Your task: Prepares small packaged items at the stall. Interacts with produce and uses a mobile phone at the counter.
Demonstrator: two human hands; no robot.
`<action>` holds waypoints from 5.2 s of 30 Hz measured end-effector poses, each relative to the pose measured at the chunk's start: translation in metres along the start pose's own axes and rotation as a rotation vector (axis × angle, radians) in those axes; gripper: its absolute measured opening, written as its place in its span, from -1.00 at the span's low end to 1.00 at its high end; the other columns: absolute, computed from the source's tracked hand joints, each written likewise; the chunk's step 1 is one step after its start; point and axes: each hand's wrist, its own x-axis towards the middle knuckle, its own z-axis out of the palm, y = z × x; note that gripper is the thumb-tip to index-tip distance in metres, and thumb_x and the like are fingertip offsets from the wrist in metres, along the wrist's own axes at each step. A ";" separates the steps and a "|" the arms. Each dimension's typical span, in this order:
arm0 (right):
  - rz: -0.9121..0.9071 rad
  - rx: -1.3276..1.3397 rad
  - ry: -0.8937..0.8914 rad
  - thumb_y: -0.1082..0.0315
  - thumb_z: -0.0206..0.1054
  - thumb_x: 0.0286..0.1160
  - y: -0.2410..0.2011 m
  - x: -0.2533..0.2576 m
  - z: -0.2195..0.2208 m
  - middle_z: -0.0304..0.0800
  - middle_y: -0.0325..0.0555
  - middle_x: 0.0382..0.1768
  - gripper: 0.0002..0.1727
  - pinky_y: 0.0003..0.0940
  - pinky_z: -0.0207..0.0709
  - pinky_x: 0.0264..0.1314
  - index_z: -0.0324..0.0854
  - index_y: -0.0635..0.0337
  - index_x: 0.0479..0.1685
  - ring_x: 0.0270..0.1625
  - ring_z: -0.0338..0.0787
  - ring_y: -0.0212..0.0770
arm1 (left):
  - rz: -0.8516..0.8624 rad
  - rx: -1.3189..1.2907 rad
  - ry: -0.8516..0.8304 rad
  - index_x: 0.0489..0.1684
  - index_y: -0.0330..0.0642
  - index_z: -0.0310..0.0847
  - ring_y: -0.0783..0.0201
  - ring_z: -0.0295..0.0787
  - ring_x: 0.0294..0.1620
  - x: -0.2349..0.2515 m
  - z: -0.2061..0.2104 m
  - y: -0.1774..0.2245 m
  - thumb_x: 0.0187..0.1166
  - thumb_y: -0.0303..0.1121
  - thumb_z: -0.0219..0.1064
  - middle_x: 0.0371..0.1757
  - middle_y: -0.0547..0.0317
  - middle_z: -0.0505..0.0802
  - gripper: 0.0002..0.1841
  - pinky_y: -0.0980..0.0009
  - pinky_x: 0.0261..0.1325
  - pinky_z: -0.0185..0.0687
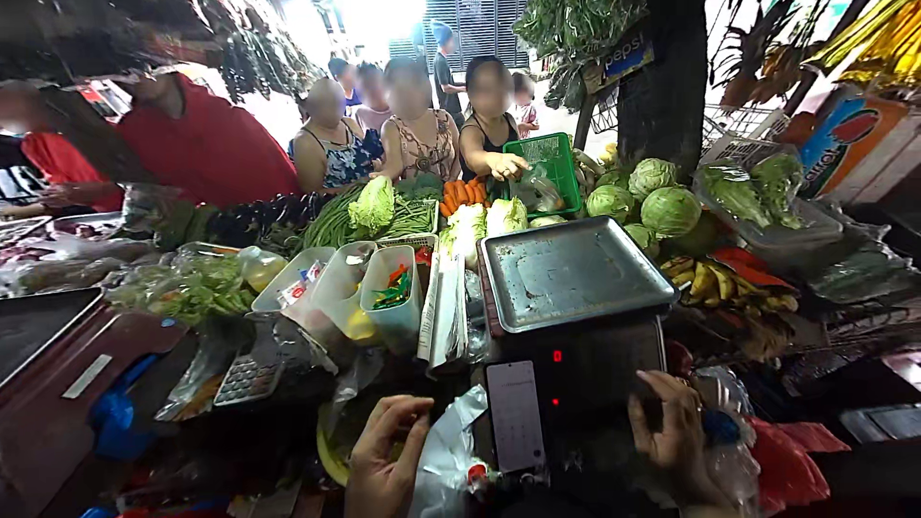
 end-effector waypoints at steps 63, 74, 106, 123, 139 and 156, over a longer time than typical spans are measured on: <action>-0.015 -0.081 -0.216 -0.08 -0.01 0.71 -0.044 -0.014 0.047 0.42 0.23 0.69 -0.36 0.13 0.02 0.82 0.49 0.08 0.62 0.81 0.26 0.19 | -0.035 -0.320 0.039 0.09 -0.23 0.53 0.52 0.68 -0.45 -0.045 0.103 -0.063 0.72 -0.43 0.17 -0.31 0.30 0.76 -0.86 0.59 -0.36 0.69; -0.014 -0.095 -0.193 -0.08 -0.02 0.72 -0.045 -0.015 0.048 0.45 0.18 0.68 -0.38 0.08 0.00 0.82 0.50 0.03 0.60 0.82 0.24 0.13 | 0.000 -0.330 0.025 0.07 -0.19 0.54 0.55 0.67 -0.46 -0.046 0.104 -0.064 0.72 -0.42 0.19 -0.31 0.31 0.76 -0.88 0.63 -0.37 0.67; -0.003 -0.106 -0.321 -0.03 0.07 0.67 -0.045 -0.011 0.035 0.31 0.46 0.69 -0.31 0.32 -0.05 0.78 0.43 0.27 0.65 0.79 0.20 0.43 | 0.008 -0.301 -0.017 0.03 -0.34 0.55 0.48 0.66 -0.45 -0.045 0.103 -0.063 0.68 -0.48 0.18 -0.38 0.18 0.74 -0.86 0.53 -0.30 0.67; -0.014 -0.102 -0.209 -0.10 -0.03 0.72 -0.042 -0.015 0.049 0.37 0.18 0.72 -0.36 0.13 -0.04 0.81 0.44 0.01 0.66 0.84 0.18 0.16 | 0.022 -0.292 -0.073 -0.41 -0.23 0.68 0.57 0.54 -0.64 -0.044 0.099 -0.070 0.84 -0.27 0.04 -0.61 0.33 0.66 -0.60 0.65 -0.52 0.53; -0.016 -0.086 -0.216 -0.06 -0.01 0.72 -0.049 -0.013 0.045 0.41 0.26 0.68 -0.38 0.12 -0.02 0.81 0.48 0.08 0.61 0.82 0.23 0.19 | 0.181 -0.322 -0.102 -0.74 -0.19 0.56 0.51 0.53 -0.45 -0.047 0.095 -0.072 0.82 -0.29 0.05 -0.55 0.26 0.59 -0.48 0.65 -0.36 0.45; -0.003 -0.043 -0.237 -0.08 0.01 0.72 -0.050 -0.010 0.040 0.41 0.30 0.67 -0.37 0.22 0.04 0.78 0.52 0.11 0.58 0.80 0.26 0.27 | 0.063 -0.327 -0.129 -0.97 -0.20 0.37 0.46 0.66 -0.35 -0.051 0.089 -0.061 0.50 -0.49 0.07 -0.35 0.13 0.76 -0.55 0.62 -0.33 0.58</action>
